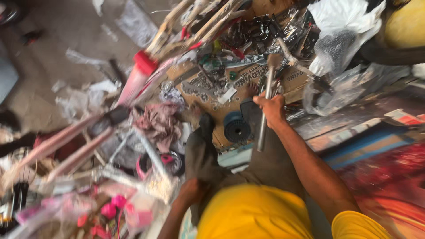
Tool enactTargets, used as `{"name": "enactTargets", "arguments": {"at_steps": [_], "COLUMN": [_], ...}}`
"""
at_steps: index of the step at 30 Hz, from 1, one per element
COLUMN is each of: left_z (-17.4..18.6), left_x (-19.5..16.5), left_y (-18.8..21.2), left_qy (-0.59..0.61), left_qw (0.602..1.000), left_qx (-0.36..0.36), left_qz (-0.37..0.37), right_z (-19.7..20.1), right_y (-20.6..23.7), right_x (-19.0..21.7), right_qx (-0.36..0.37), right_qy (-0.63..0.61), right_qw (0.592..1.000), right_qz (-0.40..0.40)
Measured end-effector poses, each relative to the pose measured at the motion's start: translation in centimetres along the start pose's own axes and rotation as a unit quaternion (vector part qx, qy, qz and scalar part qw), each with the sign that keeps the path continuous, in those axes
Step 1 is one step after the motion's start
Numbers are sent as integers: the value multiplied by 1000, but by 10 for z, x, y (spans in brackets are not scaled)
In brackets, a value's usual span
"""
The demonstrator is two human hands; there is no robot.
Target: The person assembles a bicycle crankset by attaching a crank arm to the bottom bracket spindle and tightening it with a wrench. The person also handles a red plastic part and a small black component.
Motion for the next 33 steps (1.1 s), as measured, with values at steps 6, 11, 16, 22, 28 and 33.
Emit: {"name": "enactTargets", "arguments": {"at_steps": [6,11,16,22,28,33], "left_z": [17,-53,-133,-190,-195,-147], "left_x": [-75,-93,-75,-21,16,-36], "left_y": [-256,-399,-470,-524,-551,-593], "left_qy": [-35,-125,-145,-196,-281,-338], "left_qw": [997,990,982,956,898,898], "left_qx": [-57,-31,-21,209,333,243], "left_qz": [-43,-64,-123,-59,-63,-140], "right_z": [-27,-26,-39,-39,-46,-41], "right_y": [-106,-155,-185,-210,-218,-205], "right_x": [-91,-177,-211,-150,-115,-105], "right_qx": [-92,-121,-73,-70,-16,-23], "right_qy": [-102,-60,-140,-122,-158,-288], "right_qw": [990,990,980,990,987,956], "right_qz": [-19,-36,-121,-12,29,50]}}
Point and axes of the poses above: each hand's wrist, its own y-axis away from the middle knuckle, its own z-axis out of the back of the hand, x = y × z, the point moved 7 cm from there along -y, towards the middle knuckle, and after that the axes turned 11 degrees about z, right-handed, at the moved point
